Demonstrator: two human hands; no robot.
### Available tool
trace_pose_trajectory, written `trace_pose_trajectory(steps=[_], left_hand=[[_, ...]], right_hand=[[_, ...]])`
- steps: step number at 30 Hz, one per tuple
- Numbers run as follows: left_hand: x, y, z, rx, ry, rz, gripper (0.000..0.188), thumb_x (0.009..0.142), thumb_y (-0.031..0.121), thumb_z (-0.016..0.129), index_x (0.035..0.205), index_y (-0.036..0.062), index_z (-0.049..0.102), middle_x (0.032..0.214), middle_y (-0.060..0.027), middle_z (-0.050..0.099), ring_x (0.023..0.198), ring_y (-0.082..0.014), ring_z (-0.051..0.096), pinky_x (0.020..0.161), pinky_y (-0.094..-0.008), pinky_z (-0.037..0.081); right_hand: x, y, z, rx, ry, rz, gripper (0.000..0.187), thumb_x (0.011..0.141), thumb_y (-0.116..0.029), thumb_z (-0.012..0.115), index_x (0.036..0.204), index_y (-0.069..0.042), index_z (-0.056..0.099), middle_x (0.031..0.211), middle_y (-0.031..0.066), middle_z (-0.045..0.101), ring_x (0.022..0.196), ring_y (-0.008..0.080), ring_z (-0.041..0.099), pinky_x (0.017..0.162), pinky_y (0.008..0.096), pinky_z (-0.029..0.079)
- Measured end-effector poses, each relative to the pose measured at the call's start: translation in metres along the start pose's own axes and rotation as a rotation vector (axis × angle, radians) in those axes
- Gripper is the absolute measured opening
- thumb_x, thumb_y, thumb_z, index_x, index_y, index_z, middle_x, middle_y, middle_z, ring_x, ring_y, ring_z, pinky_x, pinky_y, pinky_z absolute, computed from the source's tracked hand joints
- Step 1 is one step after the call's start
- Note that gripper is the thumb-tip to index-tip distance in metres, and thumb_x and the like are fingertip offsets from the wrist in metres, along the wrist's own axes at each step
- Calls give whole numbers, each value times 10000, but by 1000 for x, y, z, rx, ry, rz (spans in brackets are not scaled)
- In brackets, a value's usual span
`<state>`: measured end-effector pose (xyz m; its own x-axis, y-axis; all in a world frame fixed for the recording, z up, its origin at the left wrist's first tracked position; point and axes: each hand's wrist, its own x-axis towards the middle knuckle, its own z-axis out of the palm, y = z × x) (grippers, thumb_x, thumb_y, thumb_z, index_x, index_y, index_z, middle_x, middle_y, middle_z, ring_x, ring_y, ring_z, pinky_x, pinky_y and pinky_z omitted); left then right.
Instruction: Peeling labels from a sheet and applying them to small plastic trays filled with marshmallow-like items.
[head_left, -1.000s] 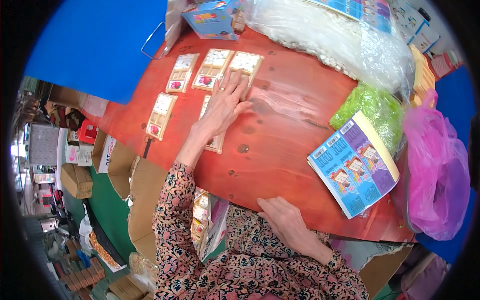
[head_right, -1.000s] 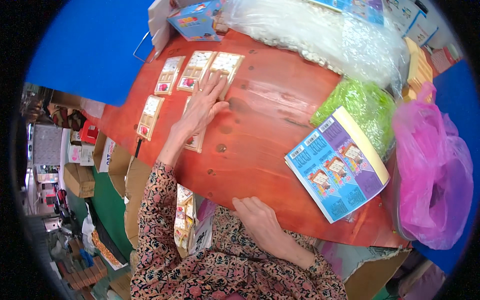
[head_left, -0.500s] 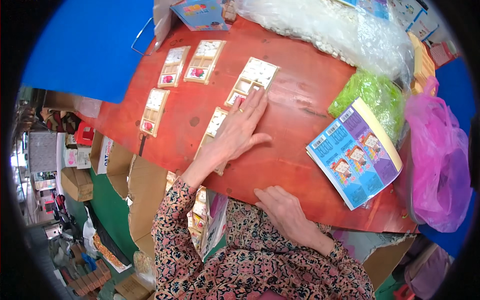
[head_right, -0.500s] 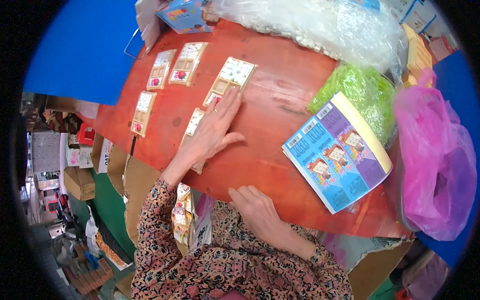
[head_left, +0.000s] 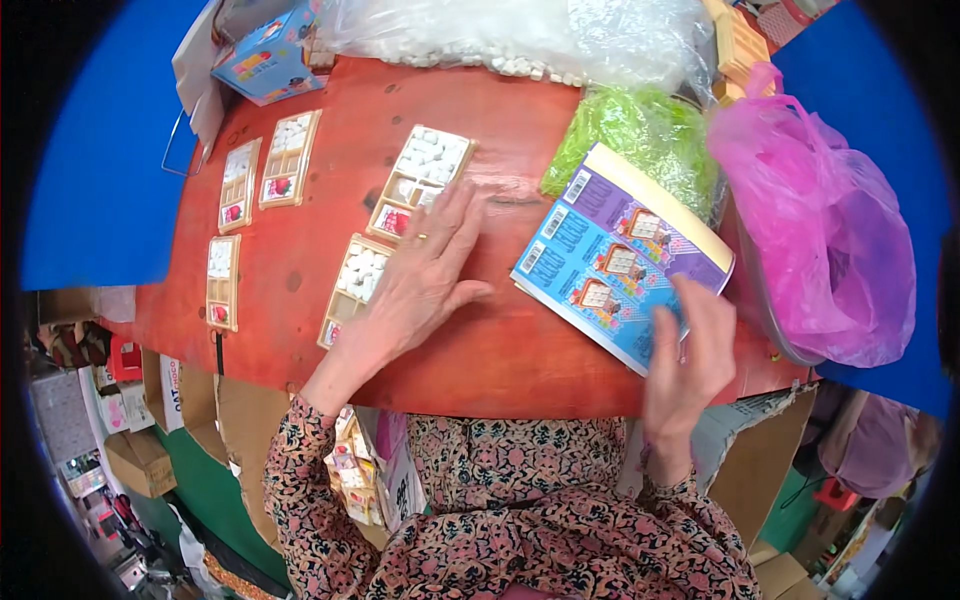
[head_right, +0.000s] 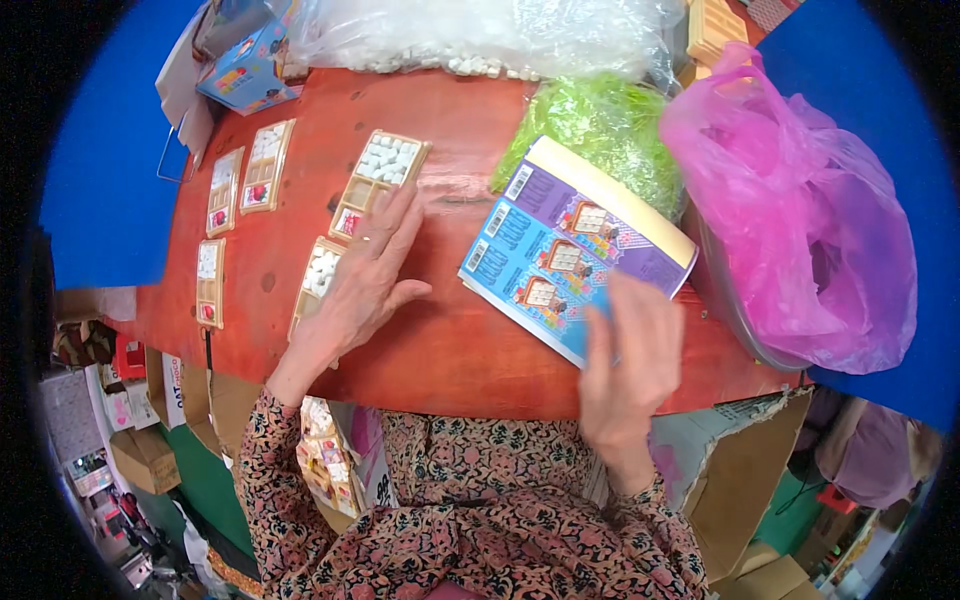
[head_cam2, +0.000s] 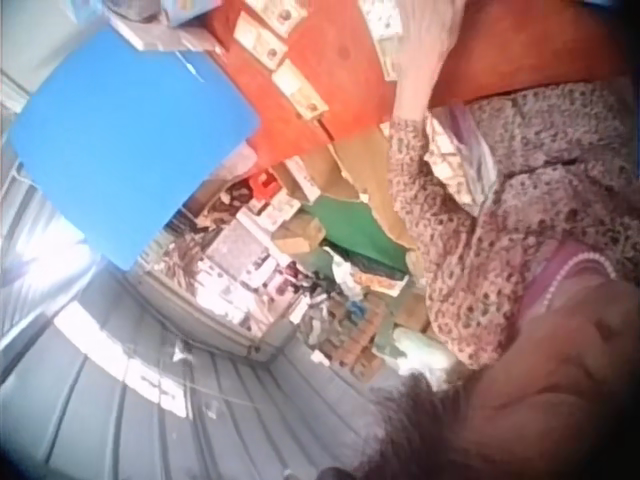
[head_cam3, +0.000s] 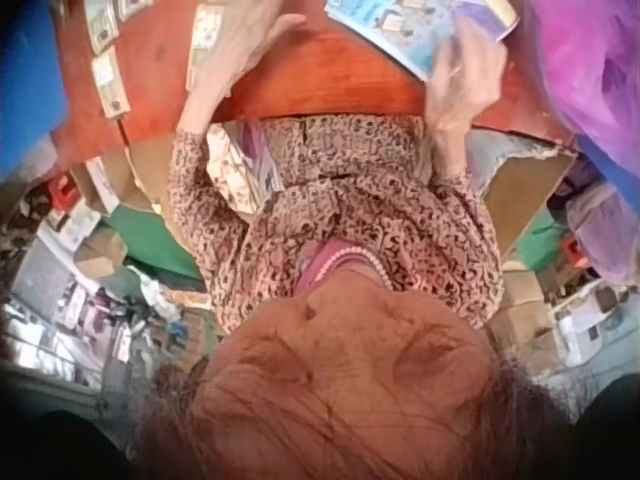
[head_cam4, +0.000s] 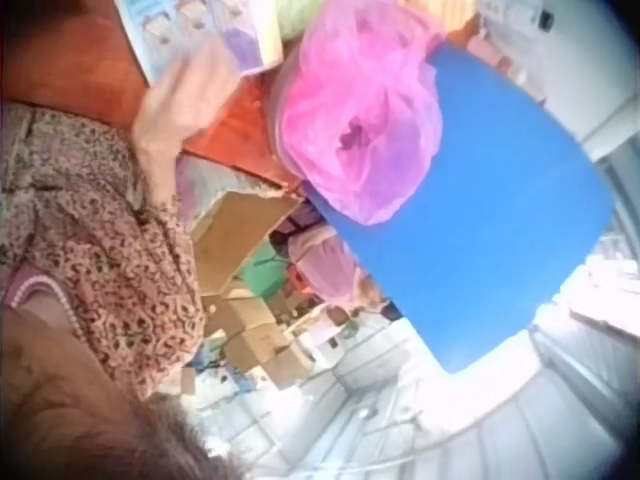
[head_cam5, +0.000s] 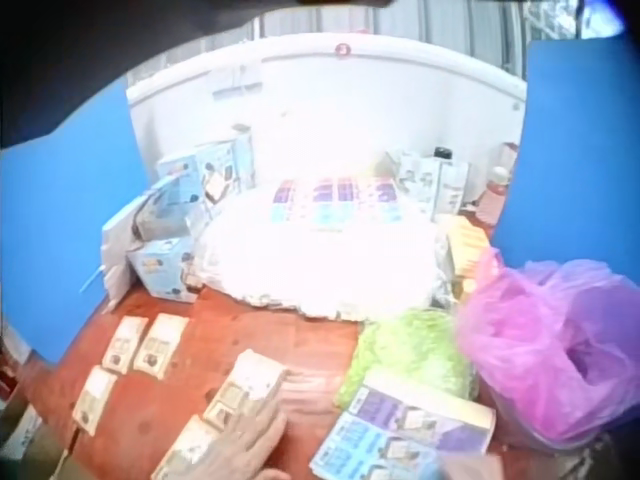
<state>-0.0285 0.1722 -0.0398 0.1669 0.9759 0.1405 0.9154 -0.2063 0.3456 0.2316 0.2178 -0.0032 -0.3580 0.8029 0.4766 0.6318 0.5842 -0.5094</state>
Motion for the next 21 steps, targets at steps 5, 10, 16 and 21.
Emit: trace_pose_trajectory(steps=[5, 10, 16, 21], left_hand=[[49, 26, 13, -526, 55, -160, 571, 809, 181, 655, 1271, -31, 394, 1206, -199, 497, 1099, -338, 476, 928, -403, 387], [72, 28, 38, -1026, 30, -393, 291, 766, 76, 655, 1014, -67, 599, 848, -127, 638, 736, -157, 590, 658, -293, 472], [68, 46, 30, -1367, 5, -462, 271, 760, 36, 657, 1015, -54, 634, 858, -66, 653, 764, -90, 584, 688, -233, 471], [53, 66, 8, -1323, 157, -335, 293, 771, -5, 645, 1063, -29, 645, 893, -46, 638, 813, -85, 577, 724, -234, 469]], right_hand=[[18, 20, -4, -28, 174, 60, 260, 777, 62, 637, 1035, 32, 618, 964, 132, 615, 900, 241, 583, 810, 326, 455], [36, 17, 20, 9, 74, -119, 289, 733, 46, 659, 1017, 15, 617, 948, 126, 600, 967, 301, 543, 830, 384, 442], [59, 18, 27, 20, 3, -176, 345, 692, -21, 702, 1026, 10, 620, 978, 120, 596, 987, 306, 520, 833, 388, 430], [69, 3, 23, 99, -60, -168, 386, 652, -47, 738, 1025, -14, 641, 990, 102, 582, 1000, 294, 498, 833, 381, 428]])
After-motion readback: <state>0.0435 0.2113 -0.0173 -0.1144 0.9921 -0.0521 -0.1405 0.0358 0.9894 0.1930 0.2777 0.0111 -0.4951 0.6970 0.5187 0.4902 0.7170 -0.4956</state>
